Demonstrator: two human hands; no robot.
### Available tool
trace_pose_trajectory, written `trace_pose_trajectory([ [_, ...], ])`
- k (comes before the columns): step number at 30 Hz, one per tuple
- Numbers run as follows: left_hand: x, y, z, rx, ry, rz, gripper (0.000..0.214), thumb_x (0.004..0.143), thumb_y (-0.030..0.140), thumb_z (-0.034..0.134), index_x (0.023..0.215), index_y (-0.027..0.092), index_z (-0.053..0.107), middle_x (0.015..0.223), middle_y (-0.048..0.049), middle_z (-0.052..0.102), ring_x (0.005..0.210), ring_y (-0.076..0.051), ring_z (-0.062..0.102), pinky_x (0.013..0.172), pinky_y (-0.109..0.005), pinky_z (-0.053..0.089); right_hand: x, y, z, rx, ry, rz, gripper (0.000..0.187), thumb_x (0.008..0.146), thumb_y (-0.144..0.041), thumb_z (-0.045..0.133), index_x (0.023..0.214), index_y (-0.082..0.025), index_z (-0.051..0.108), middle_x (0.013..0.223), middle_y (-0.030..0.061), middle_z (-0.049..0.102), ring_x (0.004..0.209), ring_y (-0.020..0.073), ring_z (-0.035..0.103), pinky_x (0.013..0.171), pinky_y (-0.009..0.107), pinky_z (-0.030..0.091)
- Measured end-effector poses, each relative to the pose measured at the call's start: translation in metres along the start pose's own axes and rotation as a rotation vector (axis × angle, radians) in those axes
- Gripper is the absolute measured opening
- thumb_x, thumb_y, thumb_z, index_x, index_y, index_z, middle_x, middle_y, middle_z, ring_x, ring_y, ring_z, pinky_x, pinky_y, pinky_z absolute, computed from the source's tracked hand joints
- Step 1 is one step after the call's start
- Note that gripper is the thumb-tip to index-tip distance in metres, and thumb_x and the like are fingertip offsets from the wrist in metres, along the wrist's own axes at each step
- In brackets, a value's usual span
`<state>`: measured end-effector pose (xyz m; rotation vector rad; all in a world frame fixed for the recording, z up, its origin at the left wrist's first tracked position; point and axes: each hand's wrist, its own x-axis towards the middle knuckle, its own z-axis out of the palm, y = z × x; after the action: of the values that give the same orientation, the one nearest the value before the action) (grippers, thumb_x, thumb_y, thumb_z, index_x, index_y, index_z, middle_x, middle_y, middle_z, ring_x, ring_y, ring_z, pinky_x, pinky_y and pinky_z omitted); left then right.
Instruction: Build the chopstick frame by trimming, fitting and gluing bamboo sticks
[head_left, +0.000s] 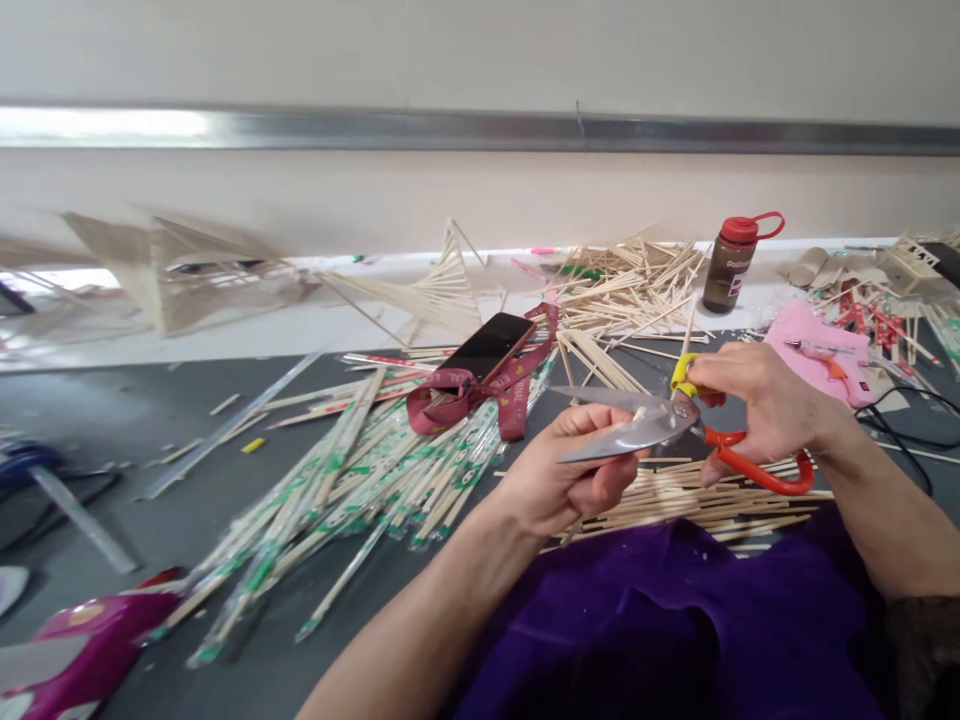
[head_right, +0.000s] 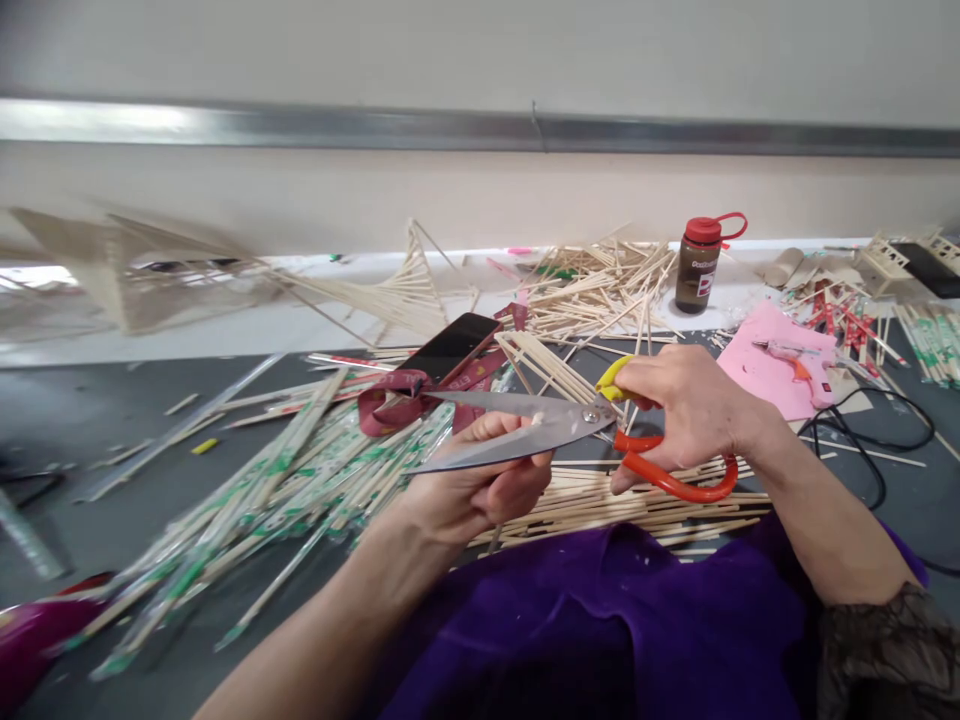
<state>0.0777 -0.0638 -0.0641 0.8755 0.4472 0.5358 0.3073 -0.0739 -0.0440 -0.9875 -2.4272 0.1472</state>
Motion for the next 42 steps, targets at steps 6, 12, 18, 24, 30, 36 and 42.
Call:
trace_pose_trajectory([
  [6,0.004,-0.001,-0.004,0.121,0.119,0.152,0.036,0.064,0.043,0.082,0.065,0.014,0.062,0.042,0.0028,0.051,0.030,-0.001,0.024,0.031,-0.015,0.013,0.000,-0.004,0.001,-0.075,0.027,0.096,0.056,0.068,-0.073,0.062,0.073,-0.018,0.056,0.064,0.0005,0.055,0.057,0.0125,0.044,0.058,0.027,0.028],
  [12,0.005,-0.002,-0.001,0.598,0.530,0.522,0.018,0.073,0.031,0.075,0.072,0.016,0.065,0.056,0.0016,0.061,0.044,-0.007,0.045,0.041,-0.019,0.035,0.002,-0.008,0.010,-0.184,0.081,0.229,0.057,0.069,-0.072,0.061,0.076,-0.015,0.057,0.063,0.0009,0.055,0.055,0.0135,0.045,0.059,0.028,0.029],
  [18,0.004,-0.002,-0.005,0.905,0.655,0.715,0.024,0.078,0.030,0.069,0.060,0.017,0.063,0.053,0.0021,0.060,0.049,-0.009,0.051,0.049,-0.020,0.040,0.003,-0.013,0.013,-0.194,0.122,0.232,0.058,0.072,-0.074,0.055,0.076,-0.015,0.057,0.062,0.0010,0.056,0.054,0.0124,0.045,0.058,0.027,0.029],
  [24,0.002,0.001,-0.007,0.680,0.479,0.575,0.033,0.076,0.044,0.072,0.063,0.016,0.064,0.052,0.0014,0.056,0.047,-0.008,0.046,0.042,-0.020,0.033,0.001,-0.007,0.011,-0.132,0.103,0.197,0.058,0.070,-0.074,0.059,0.073,-0.016,0.055,0.062,-0.0002,0.053,0.054,0.0113,0.043,0.056,0.027,0.028],
  [30,0.002,0.002,-0.005,0.340,0.341,0.359,0.037,0.064,0.046,0.082,0.064,0.014,0.063,0.044,0.0038,0.050,0.036,-0.003,0.033,0.034,-0.015,0.019,-0.001,-0.004,0.006,-0.080,0.066,0.167,0.056,0.069,-0.073,0.060,0.070,-0.017,0.052,0.061,-0.0014,0.050,0.054,0.0102,0.039,0.056,0.026,0.026],
  [36,0.000,0.007,0.002,0.121,0.195,0.171,0.036,0.057,0.038,0.087,0.064,0.014,0.062,0.042,0.0036,0.050,0.032,-0.001,0.027,0.031,-0.013,0.012,-0.001,-0.001,0.000,-0.043,0.011,0.089,0.053,0.070,-0.070,0.062,0.070,-0.017,0.053,0.061,-0.0019,0.049,0.055,0.0100,0.038,0.056,0.025,0.025],
  [42,-0.001,0.008,0.002,0.005,0.070,-0.008,0.034,0.054,0.036,0.088,0.062,0.014,0.063,0.037,0.0049,0.045,0.029,-0.001,0.024,0.029,-0.012,0.011,-0.003,0.001,-0.004,0.010,-0.026,0.052,0.053,0.069,-0.068,0.065,0.067,-0.017,0.051,0.061,-0.0023,0.049,0.055,0.0092,0.040,0.055,0.025,0.025],
])
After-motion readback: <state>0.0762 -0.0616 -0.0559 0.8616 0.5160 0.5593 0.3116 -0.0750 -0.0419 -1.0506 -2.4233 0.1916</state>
